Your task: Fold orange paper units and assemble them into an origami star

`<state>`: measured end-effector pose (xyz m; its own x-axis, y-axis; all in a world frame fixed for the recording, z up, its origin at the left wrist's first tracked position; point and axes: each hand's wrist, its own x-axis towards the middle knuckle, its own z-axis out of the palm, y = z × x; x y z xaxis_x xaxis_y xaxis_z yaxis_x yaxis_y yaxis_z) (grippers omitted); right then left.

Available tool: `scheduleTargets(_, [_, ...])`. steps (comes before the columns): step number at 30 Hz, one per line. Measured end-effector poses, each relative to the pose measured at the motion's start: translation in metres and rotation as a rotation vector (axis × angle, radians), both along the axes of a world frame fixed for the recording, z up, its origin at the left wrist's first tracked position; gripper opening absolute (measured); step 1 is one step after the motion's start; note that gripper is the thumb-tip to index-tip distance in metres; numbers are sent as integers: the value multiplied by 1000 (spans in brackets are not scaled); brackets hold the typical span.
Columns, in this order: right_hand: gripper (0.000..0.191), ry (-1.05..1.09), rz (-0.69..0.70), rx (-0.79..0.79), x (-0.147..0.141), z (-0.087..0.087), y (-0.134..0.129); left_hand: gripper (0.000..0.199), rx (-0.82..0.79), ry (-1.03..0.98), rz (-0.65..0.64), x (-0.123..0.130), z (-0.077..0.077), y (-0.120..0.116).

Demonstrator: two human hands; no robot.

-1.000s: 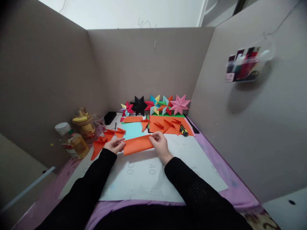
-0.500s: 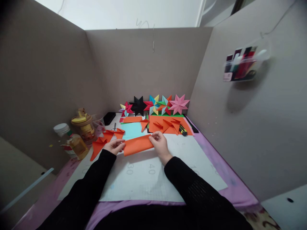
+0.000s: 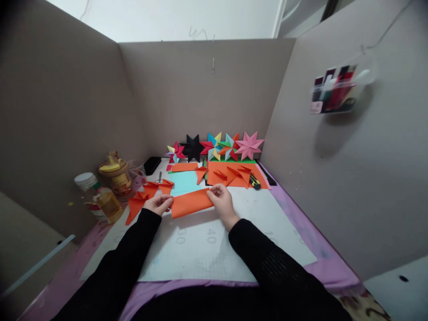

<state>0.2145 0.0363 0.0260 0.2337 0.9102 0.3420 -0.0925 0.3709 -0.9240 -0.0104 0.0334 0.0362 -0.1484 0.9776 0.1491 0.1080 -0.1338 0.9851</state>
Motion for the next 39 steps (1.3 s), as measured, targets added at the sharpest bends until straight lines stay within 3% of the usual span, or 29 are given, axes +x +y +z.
scheduleTargets(6, [23, 12, 26, -7, -1, -2, 0, 41, -20, -19, -5, -3, -4, 4])
scheduleTargets(12, [24, -56, 8, 5, -4, -2, -2, 28, -102, 39, 28, -7, -10, 10])
scheduleTargets(21, [18, -216, -94, 79, -8, 2, -7, 23, -13, 267, 38, -10, -13, 13])
scheduleTargets(26, [15, -259, -24, 23, -9, -2, 0, 17, -44, 405, 63, -17, -8, 14])
scheduleTargets(31, [10, -522, 85, -140, -9, -13, 8, 9, -21, 583, 68, -21, -15, 13])
scheduleTargets(39, [18, -926, 72, -119, -11, -17, 12, 13, 59, 630, 38, -11, -22, 12])
